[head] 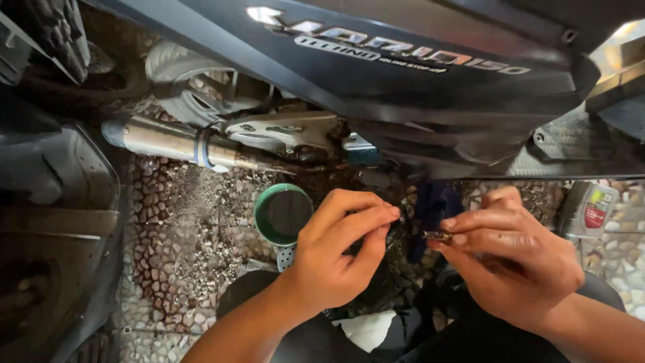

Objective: The person is performing an oil change on a motorcycle. They use a wrench to loosen and remove the drain plug, allowing dark oil to drain into a green container placed underneath. After the oil drains, the person cleans the drain plug and reinserts it into the engine.

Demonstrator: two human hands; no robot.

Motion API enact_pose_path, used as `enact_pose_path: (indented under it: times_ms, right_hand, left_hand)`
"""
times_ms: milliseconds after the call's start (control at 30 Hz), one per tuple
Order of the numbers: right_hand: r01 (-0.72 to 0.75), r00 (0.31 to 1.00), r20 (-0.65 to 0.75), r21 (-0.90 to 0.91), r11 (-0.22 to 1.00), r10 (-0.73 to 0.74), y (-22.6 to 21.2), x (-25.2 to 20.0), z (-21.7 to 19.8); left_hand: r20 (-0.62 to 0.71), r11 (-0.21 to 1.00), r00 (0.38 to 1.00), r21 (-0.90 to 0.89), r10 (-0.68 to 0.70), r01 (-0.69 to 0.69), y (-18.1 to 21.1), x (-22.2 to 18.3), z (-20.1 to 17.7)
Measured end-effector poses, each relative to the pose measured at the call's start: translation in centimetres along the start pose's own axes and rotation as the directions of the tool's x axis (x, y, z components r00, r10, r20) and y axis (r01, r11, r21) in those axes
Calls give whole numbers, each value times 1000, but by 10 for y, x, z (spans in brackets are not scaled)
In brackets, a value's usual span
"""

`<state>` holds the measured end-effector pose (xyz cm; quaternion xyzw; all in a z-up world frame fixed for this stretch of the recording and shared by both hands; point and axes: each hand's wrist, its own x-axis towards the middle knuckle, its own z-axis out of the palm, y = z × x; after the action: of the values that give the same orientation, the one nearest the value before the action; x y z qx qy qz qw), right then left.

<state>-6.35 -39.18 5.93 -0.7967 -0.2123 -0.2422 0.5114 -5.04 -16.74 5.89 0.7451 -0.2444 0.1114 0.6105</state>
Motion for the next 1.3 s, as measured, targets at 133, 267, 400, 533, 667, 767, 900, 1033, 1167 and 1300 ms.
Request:
enact_pose_path:
  times_ms: [133,267,400,533,667,767,900,1033,1167,1300]
  right_hand:
    - [116,993,21,-27,993,-115,4,-2,-1]
    - [135,990,35,-31,990,-134,7,-2,-2]
    - [151,988,41,-32,988,-150,7,2,-1]
    - [164,986,44,-43,986,-162,10,-1,-2]
    - [161,984,86,-48,986,-157,3,7,-1]
    - [109,991,77,-47,993,-106,5,2,-2]
    - [145,983,122,-59,988,-137,2,8,-4]
    - [175,978,124,-65,982,-166,4,6,-5]
    - [139,985,110,-52,989,-132,2,10,-5]
    - [118,990,77,-34,992,-115,1,10,-2]
  left_hand:
    - [21,994,994,39,104,-105,0,0,-1]
    - [17,989,989,39,145,-146,0,0,0]
    - [23,988,989,39,146,-147,1,0,0]
    - [28,986,987,48,159,-160,1,-1,0]
    - [98,946,960,171,261,-274,1,3,-9]
    - [167,882,924,279,344,-379,6,5,-13]
    - [178,896,931,263,320,-358,4,1,-13]
    - [188,975,972,148,138,-167,10,5,-11]
    - [178,986,981,133,79,-103,7,2,-9]
    - [202,921,954,276,224,-274,0,-2,-10]
